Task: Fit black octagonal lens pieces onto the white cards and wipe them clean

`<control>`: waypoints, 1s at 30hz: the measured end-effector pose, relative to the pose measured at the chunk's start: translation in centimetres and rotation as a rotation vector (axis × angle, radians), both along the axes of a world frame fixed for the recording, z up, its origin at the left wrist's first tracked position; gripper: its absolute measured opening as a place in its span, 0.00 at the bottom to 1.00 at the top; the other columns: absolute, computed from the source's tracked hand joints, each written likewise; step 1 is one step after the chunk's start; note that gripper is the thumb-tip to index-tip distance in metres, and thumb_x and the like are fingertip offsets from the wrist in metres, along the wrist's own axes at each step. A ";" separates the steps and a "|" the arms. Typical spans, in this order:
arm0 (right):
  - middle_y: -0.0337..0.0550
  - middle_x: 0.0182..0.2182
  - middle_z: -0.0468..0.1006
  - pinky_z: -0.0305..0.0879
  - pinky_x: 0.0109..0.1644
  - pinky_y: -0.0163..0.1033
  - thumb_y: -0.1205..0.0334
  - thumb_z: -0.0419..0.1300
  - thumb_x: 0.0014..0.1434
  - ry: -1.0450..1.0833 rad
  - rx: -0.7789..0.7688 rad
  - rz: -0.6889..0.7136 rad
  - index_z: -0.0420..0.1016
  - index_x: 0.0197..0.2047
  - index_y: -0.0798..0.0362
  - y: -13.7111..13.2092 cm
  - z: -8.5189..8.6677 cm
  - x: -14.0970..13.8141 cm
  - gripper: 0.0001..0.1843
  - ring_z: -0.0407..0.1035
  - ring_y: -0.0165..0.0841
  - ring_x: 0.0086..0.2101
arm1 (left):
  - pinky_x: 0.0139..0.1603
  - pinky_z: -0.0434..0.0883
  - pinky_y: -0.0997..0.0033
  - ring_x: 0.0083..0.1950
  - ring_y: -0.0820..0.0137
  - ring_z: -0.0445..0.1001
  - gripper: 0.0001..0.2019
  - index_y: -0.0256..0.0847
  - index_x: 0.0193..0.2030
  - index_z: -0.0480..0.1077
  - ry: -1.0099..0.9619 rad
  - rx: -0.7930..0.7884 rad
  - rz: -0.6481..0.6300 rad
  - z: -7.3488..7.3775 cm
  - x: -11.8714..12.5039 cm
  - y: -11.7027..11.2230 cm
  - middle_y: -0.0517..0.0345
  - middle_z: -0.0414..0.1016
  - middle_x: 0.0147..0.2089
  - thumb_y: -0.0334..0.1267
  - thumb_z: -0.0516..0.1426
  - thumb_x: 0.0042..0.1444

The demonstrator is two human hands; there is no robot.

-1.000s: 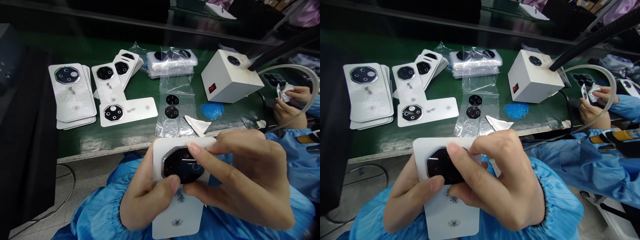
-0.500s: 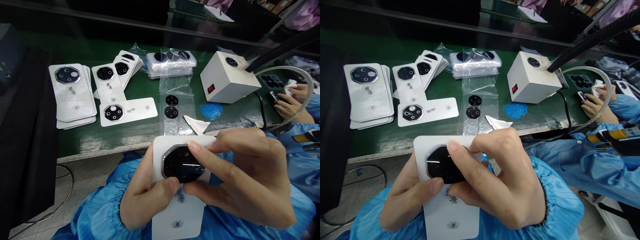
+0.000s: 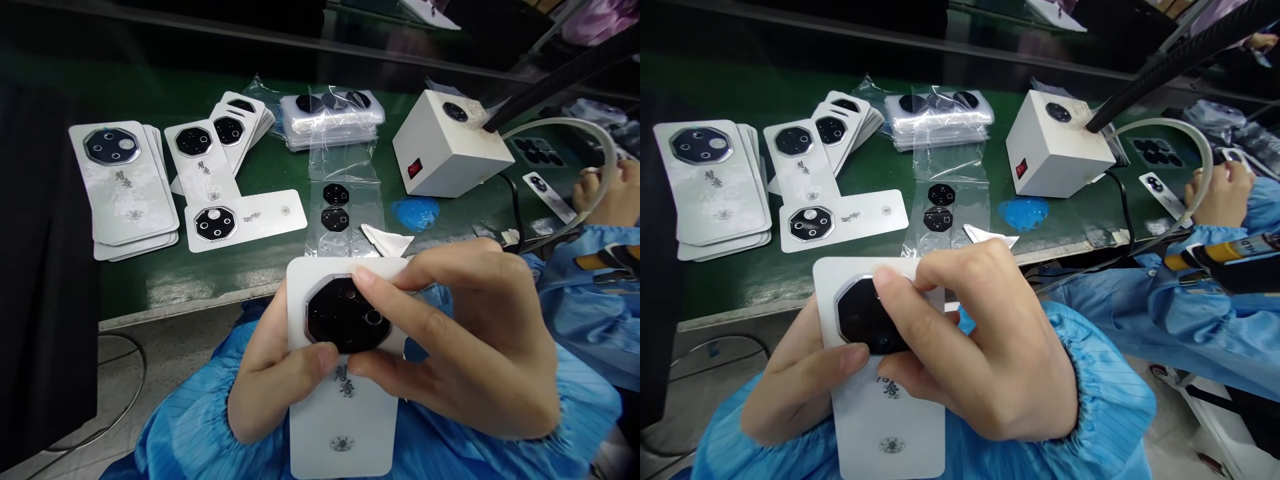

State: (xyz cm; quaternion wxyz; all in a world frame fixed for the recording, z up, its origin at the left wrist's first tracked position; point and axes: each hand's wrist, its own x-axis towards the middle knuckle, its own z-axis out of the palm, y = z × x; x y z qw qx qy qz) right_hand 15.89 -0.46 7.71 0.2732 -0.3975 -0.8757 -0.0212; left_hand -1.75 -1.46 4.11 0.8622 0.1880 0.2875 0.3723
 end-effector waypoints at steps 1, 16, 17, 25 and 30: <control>0.47 0.41 0.64 0.67 0.38 0.43 0.56 0.61 0.57 0.003 -0.001 0.000 0.68 0.52 0.58 0.0 0.0 0.0 0.23 0.63 0.34 0.38 | 0.27 0.68 0.75 0.30 0.68 0.76 0.21 0.53 0.50 0.65 -0.008 0.000 0.002 -0.1 0.0 0.0 0.64 0.77 0.34 0.34 0.60 0.49; 0.46 0.42 0.63 0.64 0.39 0.47 0.55 0.59 0.58 -0.014 -0.013 -0.013 0.67 0.53 0.58 0.2 -0.1 0.0 0.22 0.62 0.35 0.38 | 0.30 0.72 0.79 0.32 0.72 0.76 0.14 0.52 0.45 0.71 0.021 0.135 0.151 -0.8 1.2 0.4 0.66 0.77 0.33 0.32 0.61 0.52; 0.45 0.42 0.62 0.64 0.40 0.46 0.55 0.59 0.58 -0.010 -0.017 -0.010 0.67 0.53 0.58 0.2 -0.1 0.0 0.22 0.62 0.35 0.39 | 0.29 0.72 0.80 0.32 0.73 0.76 0.15 0.52 0.45 0.70 0.037 0.151 0.149 -0.9 1.2 0.4 0.66 0.76 0.33 0.31 0.61 0.52; 0.46 0.41 0.63 0.64 0.38 0.45 0.56 0.61 0.56 -0.021 -0.001 0.008 0.69 0.52 0.58 0.3 0.2 0.0 0.22 0.61 0.35 0.38 | 0.32 0.74 0.80 0.37 0.71 0.77 0.21 0.57 0.49 0.70 0.049 0.279 0.160 -1.0 1.0 0.2 0.67 0.77 0.36 0.28 0.60 0.51; 0.48 0.41 0.63 0.63 0.38 0.45 0.55 0.61 0.56 -0.026 0.000 0.000 0.69 0.52 0.57 0.2 0.1 0.2 0.23 0.62 0.36 0.38 | 0.30 0.73 0.80 0.35 0.73 0.77 0.21 0.59 0.49 0.69 0.078 0.271 0.134 -0.9 0.9 0.1 0.68 0.78 0.39 0.29 0.59 0.51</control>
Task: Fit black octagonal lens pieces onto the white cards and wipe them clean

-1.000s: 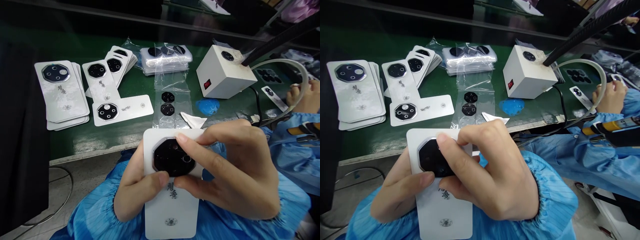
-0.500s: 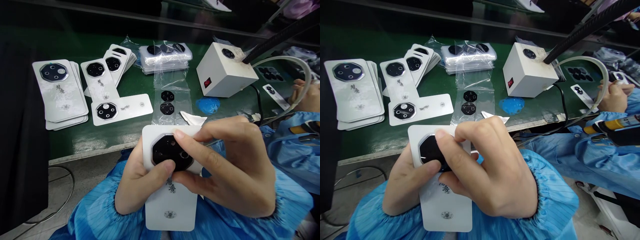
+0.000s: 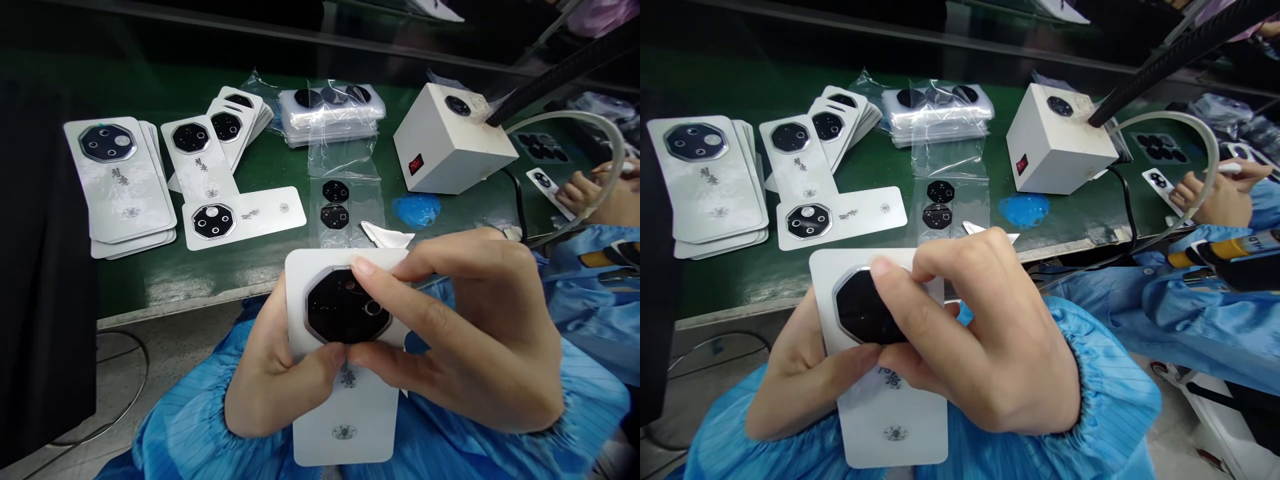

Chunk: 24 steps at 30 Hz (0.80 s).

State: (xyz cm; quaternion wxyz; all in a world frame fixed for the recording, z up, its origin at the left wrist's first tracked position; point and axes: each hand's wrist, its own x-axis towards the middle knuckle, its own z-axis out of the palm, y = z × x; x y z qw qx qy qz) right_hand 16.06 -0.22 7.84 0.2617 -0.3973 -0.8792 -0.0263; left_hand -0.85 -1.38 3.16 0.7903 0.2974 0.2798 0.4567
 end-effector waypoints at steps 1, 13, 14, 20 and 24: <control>0.48 0.41 0.63 0.63 0.38 0.45 0.55 0.61 0.56 0.006 0.004 0.000 0.69 0.52 0.57 0.0 0.0 0.0 0.23 0.62 0.36 0.38 | 0.31 0.73 0.80 0.35 0.74 0.77 0.21 0.59 0.49 0.69 -0.003 0.000 0.002 0.0 0.0 0.0 0.68 0.78 0.38 0.28 0.60 0.51; 0.46 0.41 0.64 0.67 0.40 0.40 0.58 0.61 0.56 0.387 -0.124 0.087 0.65 0.54 0.57 1.2 -1.6 0.1 0.24 0.63 0.34 0.40 | 0.28 0.73 0.78 0.32 0.71 0.76 0.19 0.45 0.46 0.67 -0.006 -0.181 0.047 -0.3 -0.2 0.5 0.61 0.78 0.35 0.31 0.63 0.46; 0.46 0.40 0.64 0.66 0.39 0.40 0.61 0.60 0.57 0.496 -0.160 0.071 0.65 0.54 0.56 1.2 -1.8 0.2 0.22 0.63 0.33 0.40 | 0.28 0.73 0.76 0.33 0.69 0.76 0.19 0.44 0.47 0.66 0.013 -0.180 0.039 -0.3 -0.2 0.5 0.59 0.78 0.36 0.31 0.62 0.46; 0.38 0.28 0.66 0.59 0.27 0.34 0.64 0.58 0.56 0.763 -0.578 0.086 0.67 0.31 0.54 1.8 -2.6 -0.4 0.04 0.61 0.27 0.28 | 0.29 0.72 0.73 0.33 0.68 0.75 0.20 0.42 0.47 0.63 0.079 -0.109 0.041 -0.4 -0.2 0.4 0.59 0.75 0.34 0.32 0.62 0.47; 0.37 0.24 0.63 0.55 0.25 0.32 0.65 0.58 0.55 0.797 -0.597 0.082 0.64 0.24 0.55 1.9 -2.7 -0.9 0.10 0.59 0.25 0.25 | 0.30 0.73 0.72 0.32 0.69 0.74 0.20 0.43 0.47 0.64 0.146 -0.116 0.002 -0.8 -0.4 0.4 0.60 0.74 0.34 0.34 0.62 0.47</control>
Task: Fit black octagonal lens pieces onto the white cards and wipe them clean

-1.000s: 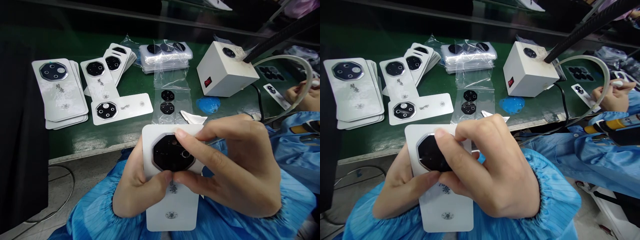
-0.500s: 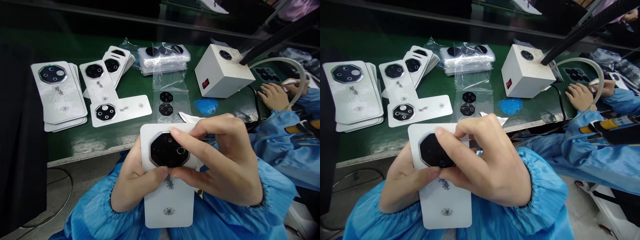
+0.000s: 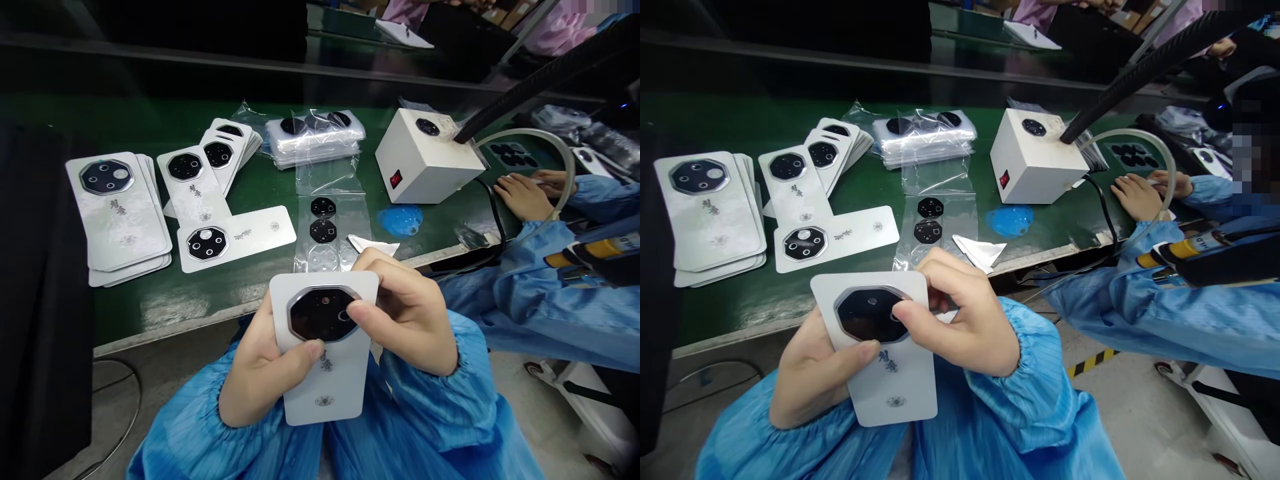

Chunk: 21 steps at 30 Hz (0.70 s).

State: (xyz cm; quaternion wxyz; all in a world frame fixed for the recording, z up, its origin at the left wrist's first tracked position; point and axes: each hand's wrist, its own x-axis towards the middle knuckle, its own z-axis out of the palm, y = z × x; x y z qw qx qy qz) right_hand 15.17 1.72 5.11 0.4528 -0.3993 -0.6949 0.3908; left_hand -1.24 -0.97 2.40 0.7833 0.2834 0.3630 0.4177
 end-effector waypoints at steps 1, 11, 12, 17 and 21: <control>0.36 0.23 0.62 0.54 0.25 0.32 0.66 0.58 0.55 0.005 -0.005 -0.003 0.63 0.23 0.55 0.0 0.0 0.0 0.10 0.58 0.25 0.25 | 0.30 0.73 0.72 0.32 0.70 0.74 0.18 0.43 0.47 0.65 0.019 0.022 -0.002 -0.1 0.0 0.0 0.60 0.73 0.34 0.34 0.62 0.48; 0.33 0.22 0.60 0.53 0.23 0.30 0.61 0.58 0.56 0.199 -0.221 -0.103 0.61 0.24 0.54 -0.2 -1.3 0.0 0.13 0.55 0.23 0.22 | 0.28 0.65 0.80 0.29 0.76 0.69 0.10 0.43 0.31 0.72 0.401 0.641 -0.109 -1.3 -1.1 0.9 0.63 0.72 0.28 0.38 0.52 0.60; 0.33 0.22 0.61 0.55 0.24 0.30 0.60 0.59 0.56 0.239 -0.277 -0.101 0.63 0.25 0.54 -0.2 -1.5 -0.1 0.12 0.57 0.23 0.23 | 0.26 0.64 0.79 0.27 0.76 0.68 0.12 0.41 0.28 0.71 0.400 0.615 -0.099 -1.3 -1.1 1.0 0.62 0.71 0.26 0.39 0.52 0.61; 0.38 0.26 0.72 0.64 0.26 0.30 0.59 0.60 0.55 0.304 -0.457 0.046 0.70 0.34 0.54 -0.6 -1.7 -0.7 0.07 0.66 0.26 0.26 | 0.18 0.62 0.78 0.21 0.76 0.65 0.11 0.40 0.30 0.72 0.265 0.305 0.006 -1.4 -0.9 0.8 0.62 0.71 0.23 0.45 0.56 0.57; 0.38 0.24 0.70 0.62 0.23 0.29 0.62 0.59 0.54 0.272 -0.465 0.045 0.69 0.30 0.55 -0.9 -1.8 -1.1 0.05 0.63 0.25 0.23 | 0.17 0.61 0.79 0.20 0.76 0.64 0.13 0.38 0.28 0.71 0.266 0.271 0.021 -1.3 -0.8 0.9 0.61 0.70 0.22 0.46 0.57 0.55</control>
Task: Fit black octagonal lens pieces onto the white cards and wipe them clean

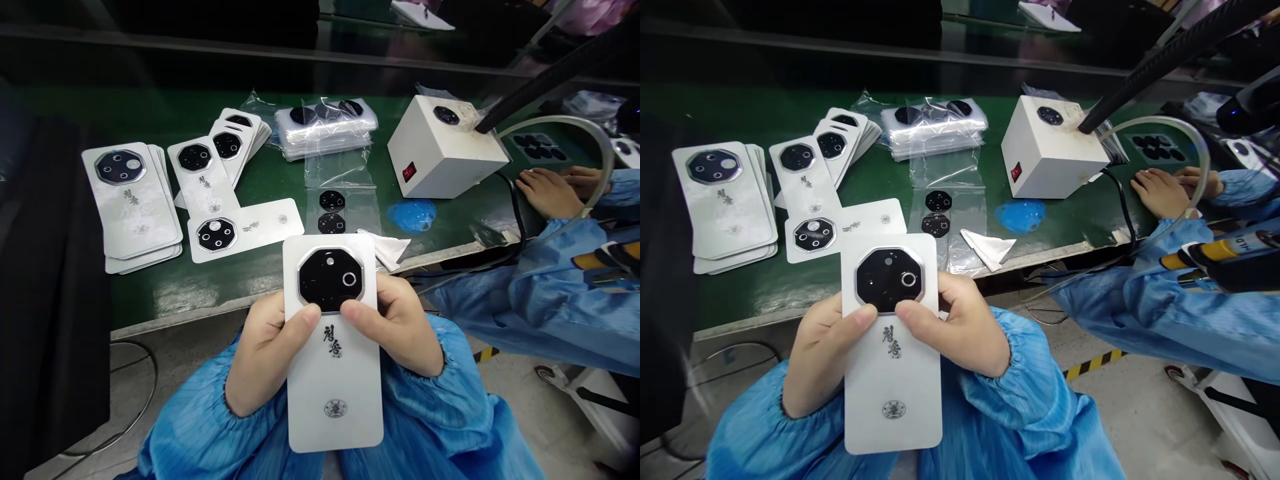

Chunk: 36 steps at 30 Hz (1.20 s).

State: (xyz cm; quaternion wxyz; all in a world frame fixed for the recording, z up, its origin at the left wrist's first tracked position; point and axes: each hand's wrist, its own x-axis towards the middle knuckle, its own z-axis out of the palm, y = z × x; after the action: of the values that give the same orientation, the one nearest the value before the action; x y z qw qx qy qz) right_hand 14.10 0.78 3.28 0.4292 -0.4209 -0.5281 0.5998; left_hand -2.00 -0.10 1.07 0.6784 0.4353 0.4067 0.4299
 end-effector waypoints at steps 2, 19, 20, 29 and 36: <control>0.37 0.24 0.70 0.62 0.23 0.29 0.62 0.59 0.54 -0.003 0.016 -0.020 0.69 0.29 0.55 0.0 -0.1 -0.1 0.06 0.63 0.25 0.23 | 0.18 0.61 0.78 0.21 0.76 0.64 0.13 0.38 0.28 0.71 -0.003 -0.020 -0.003 0.1 0.0 0.0 0.60 0.70 0.22 0.46 0.57 0.55; 0.37 0.21 0.63 0.57 0.25 0.32 0.55 0.48 0.62 -0.146 0.211 0.044 0.62 0.24 0.54 0.9 -2.4 0.2 0.17 0.58 0.25 0.22 | 0.22 0.60 0.74 0.23 0.72 0.65 0.14 0.37 0.25 0.68 0.274 0.195 -0.073 -0.9 -0.7 1.4 0.59 0.70 0.23 0.44 0.54 0.56; 0.37 0.21 0.63 0.57 0.25 0.33 0.54 0.47 0.62 -0.154 0.228 0.039 0.61 0.24 0.54 0.9 -2.6 0.3 0.18 0.58 0.26 0.23 | 0.22 0.60 0.73 0.23 0.72 0.64 0.16 0.37 0.24 0.68 0.287 0.202 -0.079 -1.0 -0.8 1.4 0.58 0.69 0.22 0.45 0.52 0.58; 0.37 0.21 0.61 0.55 0.27 0.34 0.55 0.46 0.63 -0.132 0.334 0.058 0.59 0.23 0.54 1.8 -3.3 0.3 0.18 0.57 0.26 0.24 | 0.26 0.57 0.70 0.24 0.71 0.60 0.23 0.38 0.19 0.62 0.361 0.436 -0.193 -1.3 -0.9 2.3 0.58 0.61 0.21 0.48 0.45 0.61; 0.34 0.19 0.54 0.46 0.22 0.33 0.52 0.50 0.59 -0.112 0.375 0.113 0.52 0.19 0.53 2.4 -3.9 -0.1 0.21 0.50 0.24 0.20 | 0.28 0.57 0.71 0.25 0.72 0.58 0.22 0.39 0.21 0.57 0.357 0.410 -0.192 -1.3 -0.3 3.2 0.60 0.57 0.23 0.52 0.43 0.60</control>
State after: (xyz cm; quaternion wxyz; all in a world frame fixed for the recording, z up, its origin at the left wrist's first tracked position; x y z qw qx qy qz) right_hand 14.00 3.14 -0.59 0.4357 -0.3360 -0.6763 0.4897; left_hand -2.25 3.06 -0.26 0.5315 0.6688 0.3811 0.3536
